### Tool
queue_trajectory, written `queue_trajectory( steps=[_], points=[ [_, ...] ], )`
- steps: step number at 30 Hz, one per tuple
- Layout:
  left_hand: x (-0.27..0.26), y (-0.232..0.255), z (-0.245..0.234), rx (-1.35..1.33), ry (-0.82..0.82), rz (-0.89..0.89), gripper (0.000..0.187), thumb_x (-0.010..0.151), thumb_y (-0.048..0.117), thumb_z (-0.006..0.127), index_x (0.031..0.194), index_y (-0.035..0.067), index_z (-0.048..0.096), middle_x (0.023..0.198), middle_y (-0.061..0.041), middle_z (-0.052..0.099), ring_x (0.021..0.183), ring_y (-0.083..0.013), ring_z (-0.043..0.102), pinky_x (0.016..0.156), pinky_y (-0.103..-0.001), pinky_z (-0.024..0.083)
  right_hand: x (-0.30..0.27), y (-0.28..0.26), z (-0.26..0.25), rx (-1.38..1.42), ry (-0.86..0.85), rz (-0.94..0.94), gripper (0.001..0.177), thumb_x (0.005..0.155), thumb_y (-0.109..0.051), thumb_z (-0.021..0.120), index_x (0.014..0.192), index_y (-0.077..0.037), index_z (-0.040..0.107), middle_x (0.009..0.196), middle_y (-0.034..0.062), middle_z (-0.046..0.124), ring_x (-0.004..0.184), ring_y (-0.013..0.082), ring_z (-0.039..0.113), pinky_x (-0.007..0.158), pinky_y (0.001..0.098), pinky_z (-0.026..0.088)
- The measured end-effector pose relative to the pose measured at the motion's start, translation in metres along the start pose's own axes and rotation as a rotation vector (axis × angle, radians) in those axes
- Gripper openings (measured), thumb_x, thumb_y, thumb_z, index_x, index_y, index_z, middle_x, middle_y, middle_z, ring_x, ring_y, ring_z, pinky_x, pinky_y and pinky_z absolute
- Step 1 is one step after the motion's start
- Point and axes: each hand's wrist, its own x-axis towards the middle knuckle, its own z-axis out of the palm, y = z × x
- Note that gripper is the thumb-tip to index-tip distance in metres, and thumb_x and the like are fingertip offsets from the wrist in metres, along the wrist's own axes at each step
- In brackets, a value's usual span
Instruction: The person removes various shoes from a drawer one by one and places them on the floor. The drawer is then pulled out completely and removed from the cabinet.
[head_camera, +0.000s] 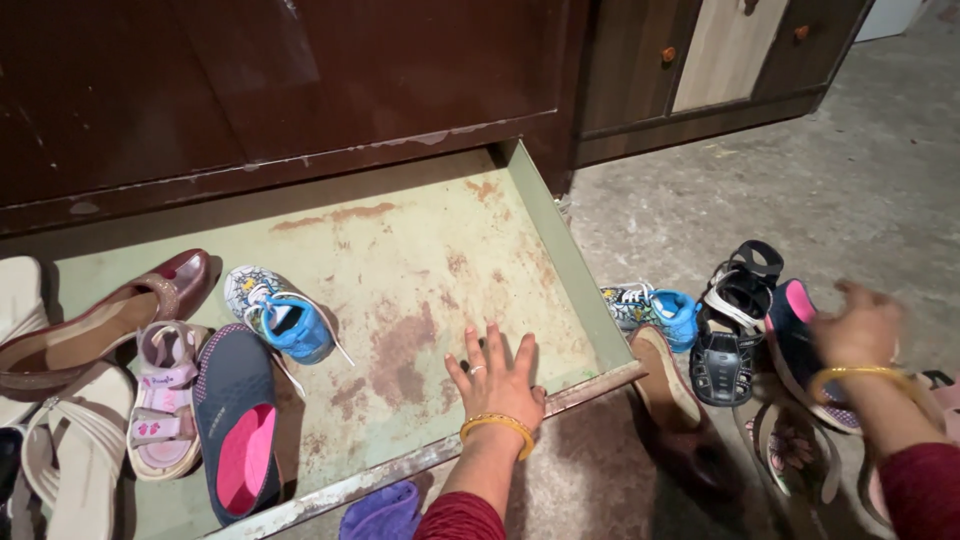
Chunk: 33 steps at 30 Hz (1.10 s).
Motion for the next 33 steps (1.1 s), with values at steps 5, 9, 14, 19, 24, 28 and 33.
queue_trajectory(
  steps=[5, 9, 14, 19, 24, 28, 33],
  points=[
    [-0.005, -0.011, -0.002, -0.012, 0.004, -0.026, 0.076, 0.094, 0.041, 0.064, 0.159, 0.034, 0.026, 0.171, -0.013, -0.001, 0.156, -0.0407, -0.011, 0.121, -0.068, -0.006, -0.058, -0.153, -0.013, 0.309, -0.017, -0.285, 0.051, 0.081, -0.013, 0.074, 0.131, -0.011, 0.066, 0.136, 0.0234, 0.061, 0.131, 0.0417, 0.054, 0.111, 0.0482, 0.045],
    [-0.009, -0.031, -0.002, -0.038, 0.039, -0.056, 0.078, 0.092, 0.041, 0.067, 0.158, 0.033, 0.027, 0.170, -0.013, 0.001, 0.156, -0.0408, -0.009, 0.120, -0.068, -0.004, -0.112, -0.265, -0.040, 0.472, -0.212, -0.363, 0.057, 0.078, -0.008, 0.071, 0.134, -0.011, 0.063, 0.136, 0.0271, 0.057, 0.127, 0.0440, 0.054, 0.108, 0.0479, 0.045],
    [-0.015, -0.075, -0.005, -0.005, 0.127, -0.136, 0.076, 0.089, 0.039, 0.070, 0.156, 0.032, 0.034, 0.169, -0.014, 0.009, 0.156, -0.0417, -0.004, 0.119, -0.071, -0.002, -0.172, -0.359, -0.072, 0.549, -0.311, -0.528, 0.056, 0.077, -0.013, 0.074, 0.131, -0.014, 0.061, 0.140, 0.0277, 0.052, 0.124, 0.0462, 0.051, 0.105, 0.0496, 0.042],
    [-0.022, -0.128, -0.007, 0.102, 0.220, -0.261, 0.072, 0.090, 0.035, 0.067, 0.155, 0.028, 0.036, 0.169, -0.016, 0.012, 0.156, -0.0416, -0.001, 0.119, -0.071, 0.002, -0.221, -0.414, -0.088, 0.581, -0.404, -0.616, 0.056, 0.075, -0.014, 0.076, 0.130, -0.015, 0.062, 0.142, 0.0255, 0.052, 0.129, 0.0437, 0.049, 0.108, 0.0478, 0.040],
    [-0.021, -0.186, 0.000, 0.178, 0.380, -0.455, 0.070, 0.091, 0.034, 0.057, 0.155, 0.022, 0.032, 0.168, -0.018, 0.009, 0.154, -0.0423, 0.003, 0.115, -0.071, 0.005, -0.263, -0.439, -0.096, 0.606, -0.488, -0.741, 0.062, 0.073, -0.011, 0.076, 0.132, -0.014, 0.060, 0.145, 0.0241, 0.048, 0.133, 0.0419, 0.044, 0.109, 0.0482, 0.036],
    [-0.017, -0.226, 0.010, 0.222, 0.529, -0.598, 0.063, 0.097, 0.028, 0.050, 0.157, 0.025, 0.032, 0.168, -0.014, 0.017, 0.154, -0.0418, 0.011, 0.114, -0.072, 0.011, -0.273, -0.450, -0.101, 0.601, -0.562, -0.727, 0.060, 0.075, -0.012, 0.074, 0.133, -0.016, 0.059, 0.148, 0.0206, 0.045, 0.137, 0.0389, 0.041, 0.111, 0.0476, 0.034],
    [-0.029, -0.243, 0.001, 0.096, 0.417, -0.688, 0.068, 0.096, 0.033, 0.051, 0.159, 0.031, 0.024, 0.169, -0.012, 0.016, 0.155, -0.0405, 0.012, 0.113, -0.073, 0.017, -0.273, -0.455, -0.108, 0.560, -0.517, -0.765, 0.061, 0.076, -0.014, 0.073, 0.135, -0.017, 0.058, 0.149, 0.0210, 0.044, 0.138, 0.0414, 0.038, 0.112, 0.0520, 0.029]
  ],
)
